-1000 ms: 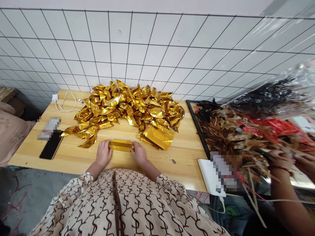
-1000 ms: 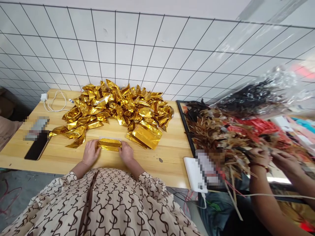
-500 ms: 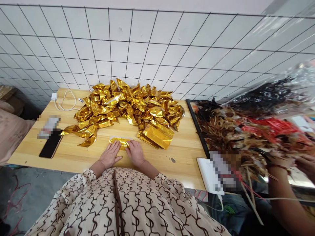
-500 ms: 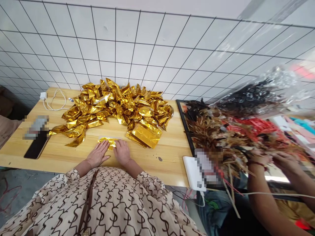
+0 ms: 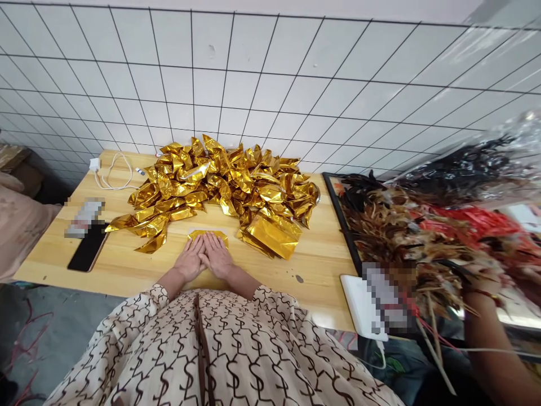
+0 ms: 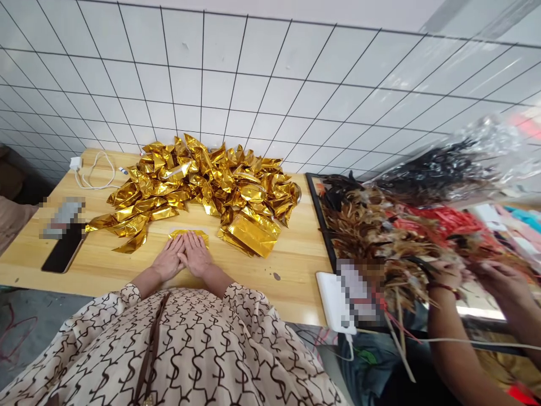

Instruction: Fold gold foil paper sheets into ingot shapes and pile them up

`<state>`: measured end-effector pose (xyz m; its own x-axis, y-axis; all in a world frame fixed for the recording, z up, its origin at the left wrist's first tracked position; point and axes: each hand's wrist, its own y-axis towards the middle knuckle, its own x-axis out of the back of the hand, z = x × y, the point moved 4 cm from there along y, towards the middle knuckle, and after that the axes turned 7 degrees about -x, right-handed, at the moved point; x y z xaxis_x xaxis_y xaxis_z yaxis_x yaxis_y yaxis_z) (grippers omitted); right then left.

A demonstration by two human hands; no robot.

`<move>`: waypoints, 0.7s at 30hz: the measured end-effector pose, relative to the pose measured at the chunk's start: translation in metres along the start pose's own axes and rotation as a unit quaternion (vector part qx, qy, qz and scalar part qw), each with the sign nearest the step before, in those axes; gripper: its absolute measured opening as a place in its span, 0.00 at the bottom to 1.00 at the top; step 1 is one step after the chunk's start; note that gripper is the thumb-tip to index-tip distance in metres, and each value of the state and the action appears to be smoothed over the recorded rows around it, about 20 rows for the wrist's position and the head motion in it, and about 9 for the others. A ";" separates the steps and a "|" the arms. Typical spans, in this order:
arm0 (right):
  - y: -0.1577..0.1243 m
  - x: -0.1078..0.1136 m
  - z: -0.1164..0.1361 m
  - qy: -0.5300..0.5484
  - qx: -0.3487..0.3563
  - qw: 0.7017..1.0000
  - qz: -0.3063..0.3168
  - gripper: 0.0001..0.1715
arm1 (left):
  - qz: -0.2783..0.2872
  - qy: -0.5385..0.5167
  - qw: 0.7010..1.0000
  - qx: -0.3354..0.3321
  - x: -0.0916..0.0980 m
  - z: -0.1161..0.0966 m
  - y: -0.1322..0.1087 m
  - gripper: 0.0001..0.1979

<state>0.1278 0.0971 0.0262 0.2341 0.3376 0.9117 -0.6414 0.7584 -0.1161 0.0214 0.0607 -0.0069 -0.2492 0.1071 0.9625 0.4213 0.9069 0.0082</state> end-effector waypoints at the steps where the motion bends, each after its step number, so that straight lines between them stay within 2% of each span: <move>1: 0.000 0.000 -0.002 -0.006 -0.006 1.000 0.005 0.37 | 0.000 0.008 1.000 0.001 0.001 -0.001 0.000 0.34; 7: -0.001 -0.001 -0.005 -0.042 -0.019 0.999 0.013 0.39 | 0.020 0.044 0.999 -0.005 0.005 -0.001 -0.003 0.34; 13: -0.002 0.001 -0.011 -0.074 -0.026 0.997 0.007 0.37 | -0.005 0.048 0.999 0.006 0.008 0.009 -0.004 0.34; 21: 0.002 0.003 -0.018 -0.089 0.000 0.996 0.003 0.38 | 0.011 0.054 0.998 0.025 0.010 0.014 0.000 0.30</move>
<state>0.1405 0.1102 0.0214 0.0961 0.2379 0.9665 -0.6427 0.7563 -0.1222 0.0067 0.0679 -0.0012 -0.1442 0.0863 0.9858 0.3814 0.9241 -0.0251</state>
